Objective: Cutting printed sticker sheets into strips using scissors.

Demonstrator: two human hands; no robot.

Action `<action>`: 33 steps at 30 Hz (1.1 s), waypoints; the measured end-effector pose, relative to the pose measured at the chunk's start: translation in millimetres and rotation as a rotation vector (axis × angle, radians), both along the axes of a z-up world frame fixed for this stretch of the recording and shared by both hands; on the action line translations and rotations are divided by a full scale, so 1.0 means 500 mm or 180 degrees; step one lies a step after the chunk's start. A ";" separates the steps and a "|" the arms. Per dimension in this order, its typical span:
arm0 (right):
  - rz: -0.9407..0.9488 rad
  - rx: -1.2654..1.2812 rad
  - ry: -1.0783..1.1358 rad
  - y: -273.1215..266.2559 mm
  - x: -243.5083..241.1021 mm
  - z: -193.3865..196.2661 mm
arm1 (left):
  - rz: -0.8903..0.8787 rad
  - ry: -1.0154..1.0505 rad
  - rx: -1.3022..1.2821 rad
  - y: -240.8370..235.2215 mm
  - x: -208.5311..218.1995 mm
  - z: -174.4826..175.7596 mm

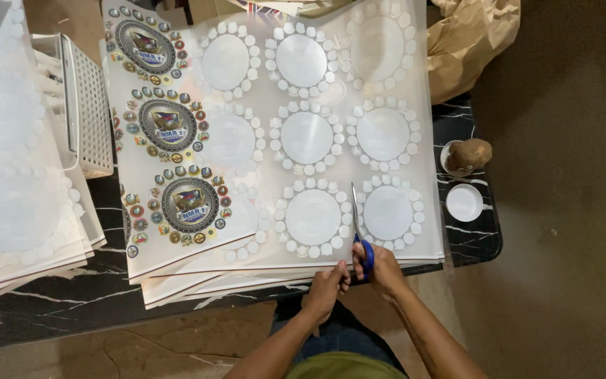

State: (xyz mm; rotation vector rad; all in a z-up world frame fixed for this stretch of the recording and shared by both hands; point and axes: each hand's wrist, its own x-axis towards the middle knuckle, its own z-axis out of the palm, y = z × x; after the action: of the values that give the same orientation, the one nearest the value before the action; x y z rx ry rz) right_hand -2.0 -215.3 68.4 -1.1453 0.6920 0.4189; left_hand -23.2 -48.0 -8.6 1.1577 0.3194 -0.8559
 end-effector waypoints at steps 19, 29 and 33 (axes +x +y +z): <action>-0.0205 -0.0025 0.0034 -0.033 0.185 -0.011 | -0.0101 0.0348 -0.0293 0.033 -0.024 0.039; -0.0204 -0.0104 -0.0081 -0.043 0.249 -0.029 | 0.0046 0.0572 -0.0387 0.042 -0.050 0.021; -0.0265 -0.0187 -0.0060 -0.057 0.289 -0.047 | 0.0072 0.0666 -0.0358 0.045 -0.075 0.003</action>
State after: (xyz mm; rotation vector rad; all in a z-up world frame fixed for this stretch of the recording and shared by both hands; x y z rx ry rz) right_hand 142.5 -243.6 45.1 -1.1700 0.7368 0.3189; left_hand -61.0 -25.6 -7.2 0.9606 0.4494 -0.9652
